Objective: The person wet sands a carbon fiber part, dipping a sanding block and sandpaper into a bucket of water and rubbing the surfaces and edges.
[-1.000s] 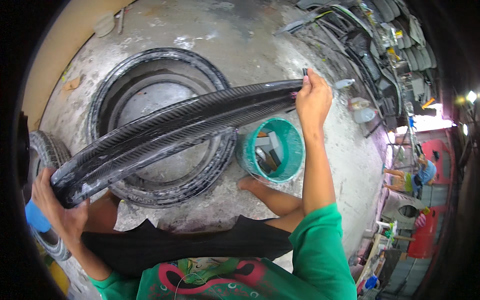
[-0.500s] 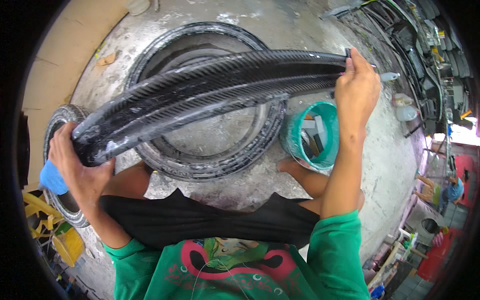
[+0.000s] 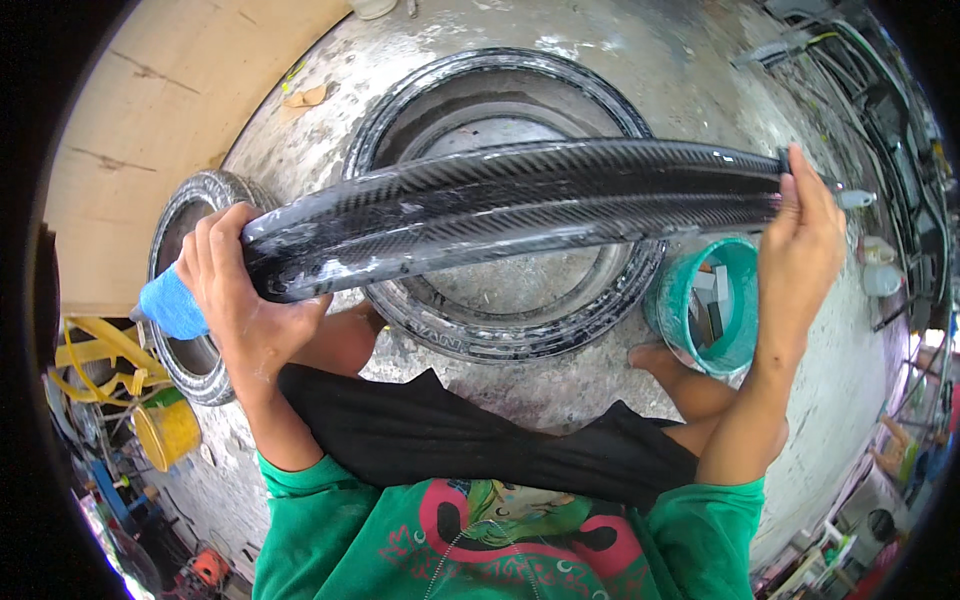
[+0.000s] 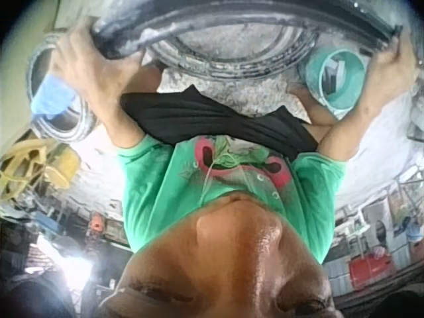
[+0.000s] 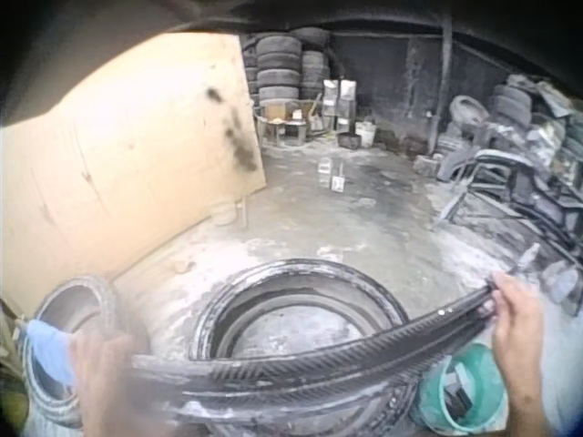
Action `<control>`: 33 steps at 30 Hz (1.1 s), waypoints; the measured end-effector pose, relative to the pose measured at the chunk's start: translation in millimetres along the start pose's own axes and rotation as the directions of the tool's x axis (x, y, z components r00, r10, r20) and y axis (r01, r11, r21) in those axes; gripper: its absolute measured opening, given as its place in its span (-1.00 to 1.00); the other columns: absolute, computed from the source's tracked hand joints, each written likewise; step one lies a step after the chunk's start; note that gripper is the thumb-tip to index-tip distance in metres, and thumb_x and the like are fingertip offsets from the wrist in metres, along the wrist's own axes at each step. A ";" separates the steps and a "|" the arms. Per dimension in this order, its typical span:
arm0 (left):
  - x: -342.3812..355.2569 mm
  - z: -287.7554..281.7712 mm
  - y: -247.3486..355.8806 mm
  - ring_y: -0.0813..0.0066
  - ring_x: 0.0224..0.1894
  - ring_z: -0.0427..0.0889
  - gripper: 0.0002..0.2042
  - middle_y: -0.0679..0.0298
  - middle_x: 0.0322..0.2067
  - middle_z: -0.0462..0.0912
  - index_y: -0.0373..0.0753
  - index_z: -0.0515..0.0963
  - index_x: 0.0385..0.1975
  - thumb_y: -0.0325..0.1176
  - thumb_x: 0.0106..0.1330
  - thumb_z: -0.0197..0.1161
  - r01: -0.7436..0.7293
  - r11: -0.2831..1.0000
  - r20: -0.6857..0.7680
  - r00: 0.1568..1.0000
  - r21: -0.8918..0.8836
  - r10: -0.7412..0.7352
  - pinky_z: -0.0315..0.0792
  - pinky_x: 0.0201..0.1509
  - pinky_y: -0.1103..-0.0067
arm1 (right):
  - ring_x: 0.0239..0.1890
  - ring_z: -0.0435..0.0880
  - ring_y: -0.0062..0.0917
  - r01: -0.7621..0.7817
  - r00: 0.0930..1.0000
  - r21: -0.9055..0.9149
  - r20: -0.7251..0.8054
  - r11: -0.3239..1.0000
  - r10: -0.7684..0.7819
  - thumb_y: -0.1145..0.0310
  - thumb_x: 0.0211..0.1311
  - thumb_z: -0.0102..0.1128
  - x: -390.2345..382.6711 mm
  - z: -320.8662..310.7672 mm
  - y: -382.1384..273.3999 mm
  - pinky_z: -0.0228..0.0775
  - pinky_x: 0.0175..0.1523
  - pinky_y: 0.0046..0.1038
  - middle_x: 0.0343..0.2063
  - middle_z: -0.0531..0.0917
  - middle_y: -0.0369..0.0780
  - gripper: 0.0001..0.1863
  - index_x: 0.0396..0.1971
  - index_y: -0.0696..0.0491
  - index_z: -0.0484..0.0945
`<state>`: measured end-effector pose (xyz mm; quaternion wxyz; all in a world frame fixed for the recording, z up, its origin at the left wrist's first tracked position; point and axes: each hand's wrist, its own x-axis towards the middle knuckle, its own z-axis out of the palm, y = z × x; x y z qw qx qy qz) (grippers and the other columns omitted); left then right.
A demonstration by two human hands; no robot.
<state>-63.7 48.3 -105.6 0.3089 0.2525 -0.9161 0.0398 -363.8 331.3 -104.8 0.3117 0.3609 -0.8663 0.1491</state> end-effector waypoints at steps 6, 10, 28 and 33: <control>-10.3 4.8 -14.0 0.02 -0.08 0.45 -0.26 0.10 -0.22 0.50 -0.26 0.47 -0.07 -0.16 -0.45 0.44 -0.021 0.999 -0.009 1.000 0.043 0.022 0.23 0.19 0.27 | -0.13 0.63 -0.36 0.224 0.971 0.080 0.071 0.971 -0.230 0.50 0.20 0.19 11.5 -11.0 -153.1 0.41 0.01 -0.36 0.04 0.69 -0.20 -0.63 0.03 0.09 0.67; -19.3 1.2 -22.7 0.02 -0.09 0.46 -0.26 0.10 -0.23 0.50 -0.25 0.47 -0.06 -0.12 -0.42 0.44 -0.009 0.998 -0.036 0.999 0.068 0.012 0.23 0.19 0.27 | -0.12 0.65 -0.35 0.354 0.932 0.154 0.016 0.922 -0.361 0.50 0.16 0.17 12.9 -13.9 -161.5 0.43 -0.02 -0.42 0.05 0.70 -0.20 -0.55 0.09 0.02 0.66; -19.8 3.2 -22.6 0.03 -0.09 0.47 -0.20 0.10 -0.19 0.52 -0.25 0.48 -0.03 0.14 -0.32 0.39 -0.030 0.998 -0.040 0.999 0.060 0.033 0.20 0.16 0.24 | -0.16 0.65 -0.40 0.343 0.937 0.111 -0.105 0.933 -0.332 0.50 0.33 0.16 11.1 4.0 -85.6 0.42 -0.09 -0.42 0.02 0.73 -0.24 -0.67 0.06 0.05 0.67; -10.2 -6.4 -0.5 -0.01 -0.05 0.46 -0.21 0.07 -0.17 0.51 -0.27 0.47 0.00 0.01 -0.34 0.45 -0.039 0.999 0.080 0.996 -0.014 0.040 0.24 0.17 0.22 | -0.10 0.73 -0.17 -0.281 0.956 -0.108 0.058 0.953 0.289 0.39 0.45 0.09 6.0 -0.3 56.4 0.50 0.06 -0.29 -0.10 0.75 -0.04 -0.70 0.08 0.03 0.67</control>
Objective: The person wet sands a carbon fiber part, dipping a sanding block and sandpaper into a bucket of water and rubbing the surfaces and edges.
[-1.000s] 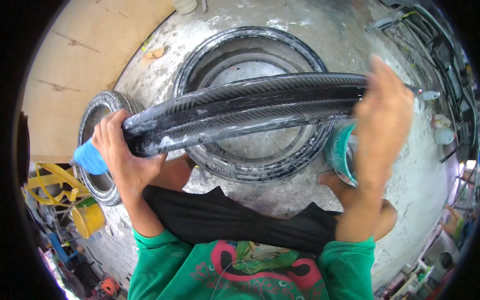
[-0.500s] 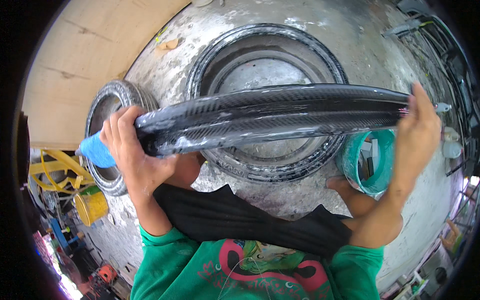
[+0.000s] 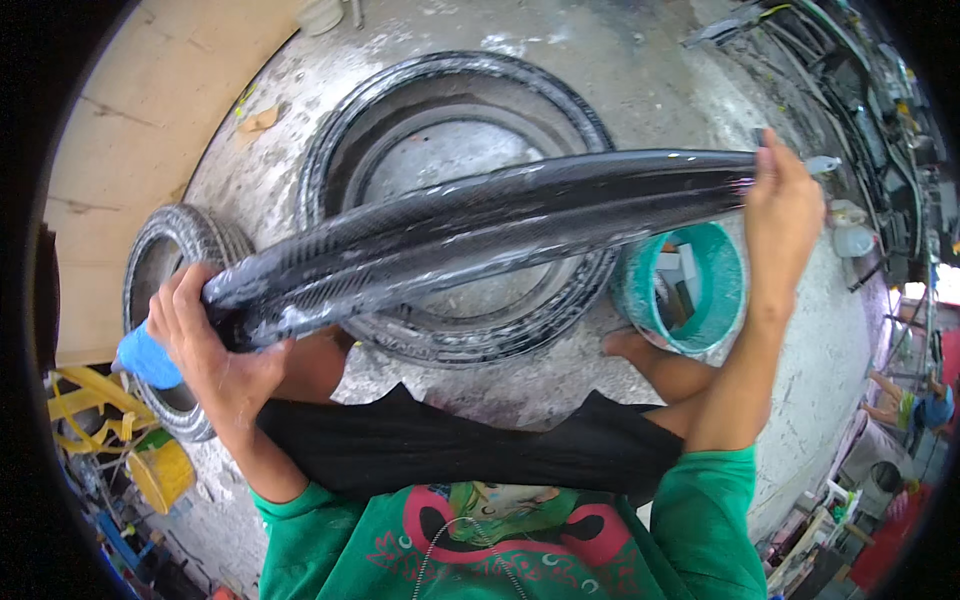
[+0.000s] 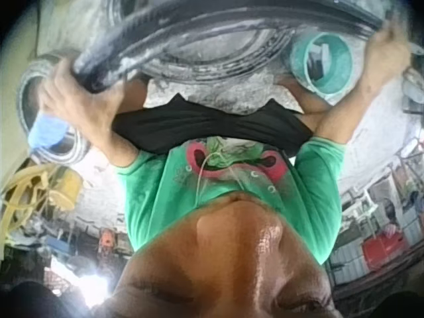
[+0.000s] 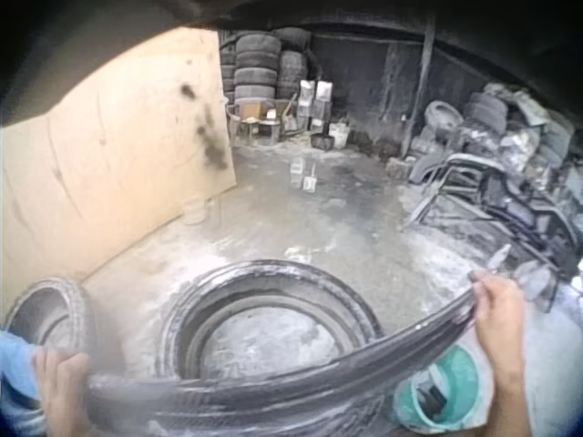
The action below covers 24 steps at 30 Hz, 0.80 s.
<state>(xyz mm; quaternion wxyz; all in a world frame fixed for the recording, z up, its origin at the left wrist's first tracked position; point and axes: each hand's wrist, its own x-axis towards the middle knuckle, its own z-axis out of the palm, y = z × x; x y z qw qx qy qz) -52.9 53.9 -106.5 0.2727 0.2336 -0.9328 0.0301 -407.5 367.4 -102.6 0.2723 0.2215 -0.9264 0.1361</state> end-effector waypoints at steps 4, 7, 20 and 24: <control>-7.3 4.0 -9.8 -0.01 -0.04 0.48 -0.27 0.03 -0.14 0.53 -0.29 0.46 -0.01 0.05 -0.20 0.39 0.000 0.999 -0.030 1.000 0.044 0.001 0.22 0.17 0.19 | -0.15 0.66 -0.33 0.466 0.884 0.093 -0.083 0.880 -0.460 0.48 0.23 0.19 -46.2 -26.4 -147.5 0.42 -0.01 -0.33 -0.02 0.72 -0.14 -0.67 0.00 0.07 0.69; -22.7 1.4 -22.9 -0.03 0.00 0.47 -0.21 0.05 -0.12 0.52 -0.29 0.43 0.06 0.08 -0.17 0.43 0.018 0.994 -0.072 0.997 0.107 -0.010 0.22 0.20 0.19 | -0.12 0.69 -0.37 0.539 0.839 0.309 -0.109 0.784 -0.534 0.52 0.09 0.26 -74.4 -29.1 -182.4 0.40 -0.01 -0.32 -0.01 0.70 -0.12 -0.61 -0.02 0.09 0.69; -8.2 11.3 -12.3 -0.04 0.05 0.45 -0.22 0.03 -0.09 0.51 -0.32 0.45 0.05 0.12 -0.14 0.42 -0.003 0.997 -0.003 1.000 0.083 0.004 0.22 0.22 0.20 | -0.09 0.67 -0.25 0.440 0.898 -0.052 0.003 0.896 -0.441 0.60 0.06 0.13 -42.0 -16.3 -69.4 0.48 0.03 -0.22 0.03 0.67 -0.11 -0.47 0.13 0.12 0.56; -17.9 -1.9 -28.4 -0.04 0.06 0.47 -0.16 0.02 -0.05 0.52 -0.35 0.44 0.09 0.12 -0.16 0.46 -0.041 0.991 -0.081 0.995 0.129 0.052 0.24 0.21 0.19 | -0.12 0.66 -0.25 0.501 0.859 0.080 -0.168 0.862 -0.484 0.61 0.02 0.18 -14.6 15.4 -26.0 0.48 0.02 -0.27 0.03 0.68 -0.17 -0.45 0.12 0.06 0.58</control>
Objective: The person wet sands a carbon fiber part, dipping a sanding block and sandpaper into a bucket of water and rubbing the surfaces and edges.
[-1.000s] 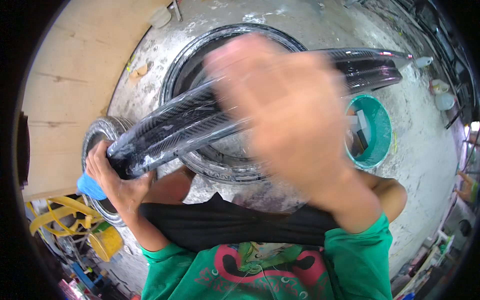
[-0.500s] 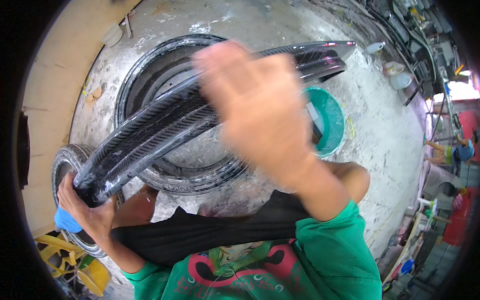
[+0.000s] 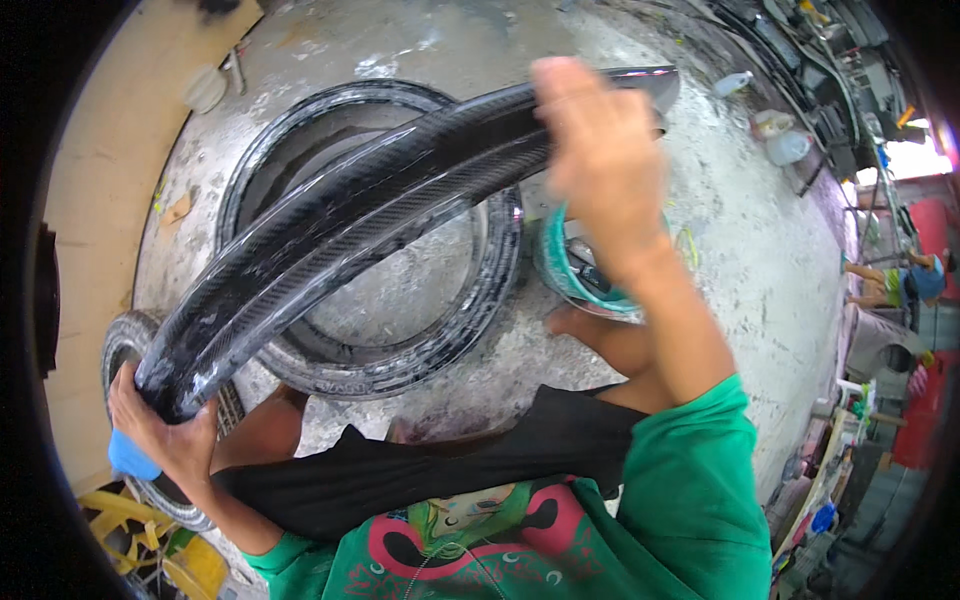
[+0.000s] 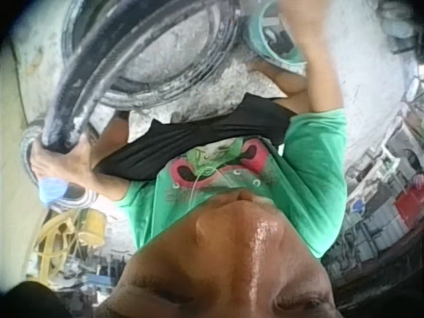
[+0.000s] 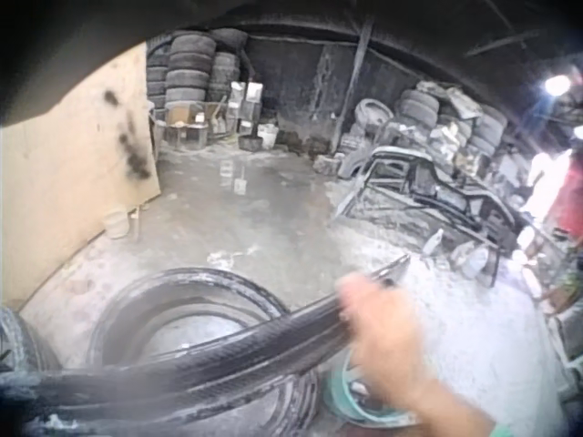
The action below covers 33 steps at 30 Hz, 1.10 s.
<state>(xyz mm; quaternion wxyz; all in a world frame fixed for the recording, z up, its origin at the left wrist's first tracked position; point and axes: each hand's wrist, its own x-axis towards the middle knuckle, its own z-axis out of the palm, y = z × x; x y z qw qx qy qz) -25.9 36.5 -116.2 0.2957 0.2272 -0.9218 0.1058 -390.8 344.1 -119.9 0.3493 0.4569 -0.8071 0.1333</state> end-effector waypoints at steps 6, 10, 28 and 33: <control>22.2 13.0 22.1 -0.03 -0.05 0.45 -0.19 0.04 -0.20 0.48 -0.26 0.47 0.00 0.10 -0.33 0.43 0.014 0.999 -0.011 1.000 -0.048 -0.014 0.23 0.18 0.20 | 0.02 0.66 -0.03 -0.516 0.762 -0.268 0.289 0.813 0.579 0.38 0.44 0.02 -152.9 14.0 176.6 0.46 0.11 -0.15 -0.06 0.70 0.03 -0.70 0.01 0.12 0.67; 16.0 13.4 16.0 0.02 -0.06 0.46 -0.21 0.08 -0.20 0.49 -0.23 0.47 0.01 -0.05 -0.39 0.46 0.018 0.999 -0.028 0.999 -0.048 -0.020 0.23 0.18 0.22 | -0.09 0.66 0.06 -0.408 0.302 -0.326 0.833 0.853 0.463 0.33 0.43 0.01 -270.9 63.5 156.5 0.49 -0.03 0.02 -0.18 0.69 0.10 -0.73 -0.18 0.13 0.68; 11.9 0.9 20.5 0.10 -0.05 0.50 -0.26 0.24 -0.11 0.58 -0.12 0.52 -0.01 -0.26 -0.43 0.48 0.043 0.996 -0.007 0.999 -0.080 -0.043 0.24 0.15 0.29 | 0.26 0.55 -0.33 -0.547 0.806 0.190 0.382 0.815 0.452 0.39 0.50 0.06 -153.1 -20.3 124.2 0.29 0.37 -0.34 0.20 0.60 -0.08 -0.60 0.25 0.16 0.51; 7.4 5.5 18.8 0.11 -0.06 0.50 -0.29 0.23 -0.13 0.58 -0.10 0.50 -0.02 -0.29 -0.42 0.46 0.067 0.995 -0.049 0.996 -0.068 -0.071 0.25 0.13 0.30 | 0.26 0.52 -0.25 0.047 0.957 0.195 0.272 0.980 -0.100 0.50 0.43 0.08 -22.9 -58.1 21.5 0.21 0.40 -0.28 0.23 0.57 -0.04 -0.62 0.20 0.20 0.53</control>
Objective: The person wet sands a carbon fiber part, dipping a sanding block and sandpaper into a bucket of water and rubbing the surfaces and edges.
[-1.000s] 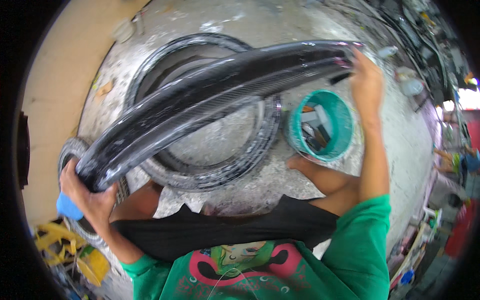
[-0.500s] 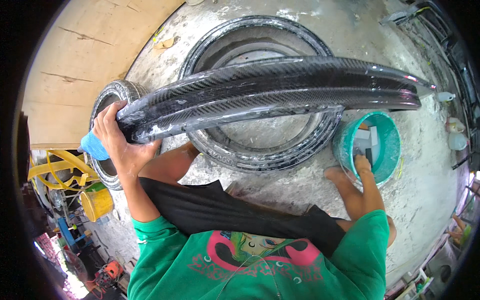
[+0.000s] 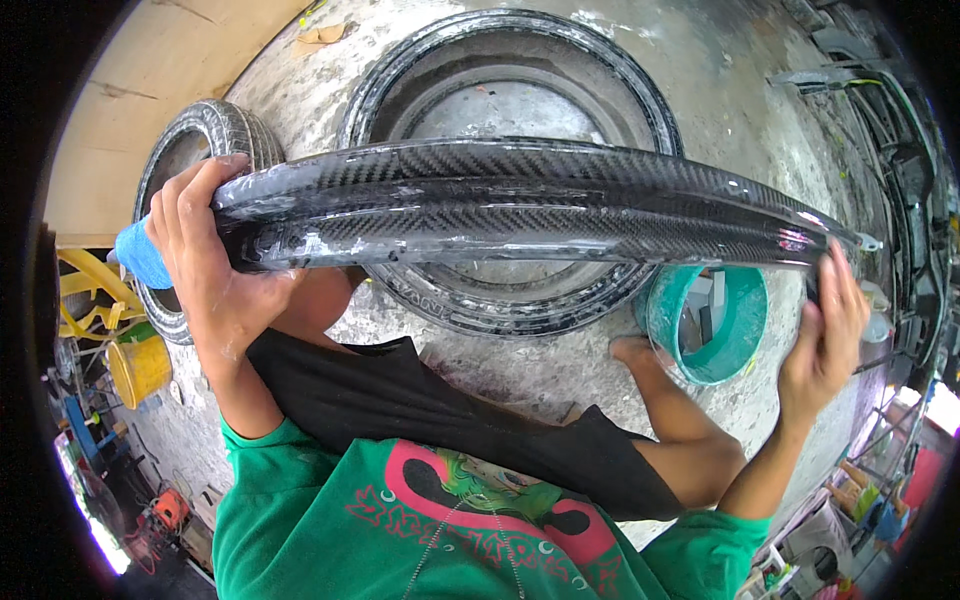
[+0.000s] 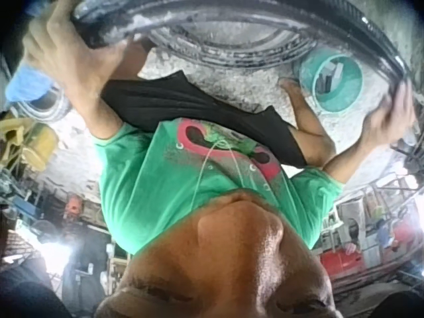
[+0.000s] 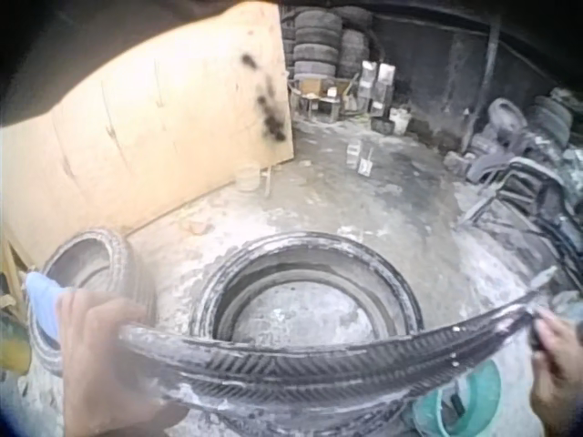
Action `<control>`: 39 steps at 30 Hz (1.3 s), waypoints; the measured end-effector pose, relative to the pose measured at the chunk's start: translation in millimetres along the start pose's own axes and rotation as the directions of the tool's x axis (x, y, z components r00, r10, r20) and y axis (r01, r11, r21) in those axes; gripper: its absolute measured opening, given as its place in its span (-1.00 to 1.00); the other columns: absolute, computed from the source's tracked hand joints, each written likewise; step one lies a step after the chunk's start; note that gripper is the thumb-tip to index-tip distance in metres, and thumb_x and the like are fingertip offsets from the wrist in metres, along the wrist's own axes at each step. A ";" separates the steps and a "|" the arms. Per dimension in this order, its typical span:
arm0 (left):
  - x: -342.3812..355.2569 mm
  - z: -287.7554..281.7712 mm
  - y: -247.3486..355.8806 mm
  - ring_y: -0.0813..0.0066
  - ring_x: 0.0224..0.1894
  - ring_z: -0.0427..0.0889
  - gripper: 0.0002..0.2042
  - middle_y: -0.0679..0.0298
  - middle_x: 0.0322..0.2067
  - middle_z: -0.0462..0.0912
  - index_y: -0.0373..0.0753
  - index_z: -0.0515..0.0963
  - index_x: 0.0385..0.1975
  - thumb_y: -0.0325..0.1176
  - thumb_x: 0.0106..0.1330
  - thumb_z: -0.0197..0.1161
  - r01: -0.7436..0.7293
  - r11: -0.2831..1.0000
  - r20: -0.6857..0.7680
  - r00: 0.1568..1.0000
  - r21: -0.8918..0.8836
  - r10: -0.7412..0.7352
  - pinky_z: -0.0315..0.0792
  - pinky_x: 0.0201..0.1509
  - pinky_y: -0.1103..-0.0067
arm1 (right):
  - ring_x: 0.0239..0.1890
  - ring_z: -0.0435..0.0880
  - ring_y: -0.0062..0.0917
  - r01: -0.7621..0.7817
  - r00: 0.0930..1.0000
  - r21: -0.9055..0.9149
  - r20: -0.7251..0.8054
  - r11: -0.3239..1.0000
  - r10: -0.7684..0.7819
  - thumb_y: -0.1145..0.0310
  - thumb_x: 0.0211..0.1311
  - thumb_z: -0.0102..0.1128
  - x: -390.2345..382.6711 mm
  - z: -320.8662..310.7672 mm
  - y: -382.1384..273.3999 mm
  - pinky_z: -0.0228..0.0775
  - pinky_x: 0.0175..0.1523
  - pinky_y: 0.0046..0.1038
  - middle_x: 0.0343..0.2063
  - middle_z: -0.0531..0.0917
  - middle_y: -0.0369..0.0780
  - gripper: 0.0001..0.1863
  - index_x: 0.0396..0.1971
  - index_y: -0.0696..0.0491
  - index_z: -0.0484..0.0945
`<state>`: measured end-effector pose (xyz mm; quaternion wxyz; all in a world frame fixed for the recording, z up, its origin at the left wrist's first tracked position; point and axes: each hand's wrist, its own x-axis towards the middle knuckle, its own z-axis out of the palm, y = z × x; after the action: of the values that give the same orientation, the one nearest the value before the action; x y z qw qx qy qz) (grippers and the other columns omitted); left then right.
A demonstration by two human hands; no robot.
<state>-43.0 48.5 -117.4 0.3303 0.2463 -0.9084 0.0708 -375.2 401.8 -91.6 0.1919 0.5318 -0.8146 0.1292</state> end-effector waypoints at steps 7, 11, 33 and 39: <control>9.1 1.3 2.4 0.09 -0.05 0.48 -0.24 0.23 -0.14 0.54 -0.11 0.49 -0.04 -0.40 -0.51 0.47 -0.006 0.997 0.104 0.995 -0.076 0.013 0.22 0.14 0.27 | 0.00 0.68 -0.26 0.530 0.815 0.005 -0.278 0.848 -0.508 0.53 0.12 0.38 111.1 46.8 -103.3 0.48 0.11 -0.30 -0.02 0.73 -0.01 -0.71 -0.11 0.11 0.73; -6.6 -1.2 -5.1 0.10 -0.06 0.47 -0.26 0.23 -0.13 0.55 -0.11 0.49 -0.05 -0.38 -0.49 0.45 0.019 0.997 0.057 0.998 -0.077 -0.015 0.23 0.13 0.26 | -0.15 0.72 -0.28 0.733 0.673 0.231 -0.381 0.640 -0.634 0.38 -0.19 0.57 149.4 64.6 -152.5 0.58 -0.09 -0.29 -0.13 0.76 -0.09 -0.55 -0.16 -0.03 0.74; 2.8 -8.8 9.8 0.09 -0.08 0.51 -0.36 0.18 -0.16 0.58 -0.17 0.52 -0.09 -0.33 -0.38 0.42 -0.023 0.998 0.068 0.997 -0.063 0.027 0.25 0.14 0.34 | -0.11 0.73 -0.27 0.236 0.972 0.476 -0.095 0.847 -0.217 0.59 -0.10 0.54 73.4 16.9 -38.9 0.57 -0.01 -0.36 -0.14 0.72 0.05 -0.69 -0.25 0.17 0.74; -16.6 -4.6 1.1 0.11 -0.07 0.52 -0.35 0.18 -0.17 0.58 -0.20 0.50 -0.06 -0.26 -0.33 0.47 0.050 0.999 0.027 0.998 -0.005 -0.050 0.25 0.16 0.31 | -0.27 0.68 -0.37 0.505 0.855 0.516 -0.192 0.692 -0.481 0.45 -0.15 0.57 138.5 41.0 -175.8 0.47 -0.21 -0.44 -0.15 0.75 -0.10 -0.64 -0.22 0.06 0.78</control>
<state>-30.0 57.4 -124.3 0.3203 0.2689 -0.9066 0.0564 -271.3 201.1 -64.7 0.0757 0.7597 -0.5656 0.3118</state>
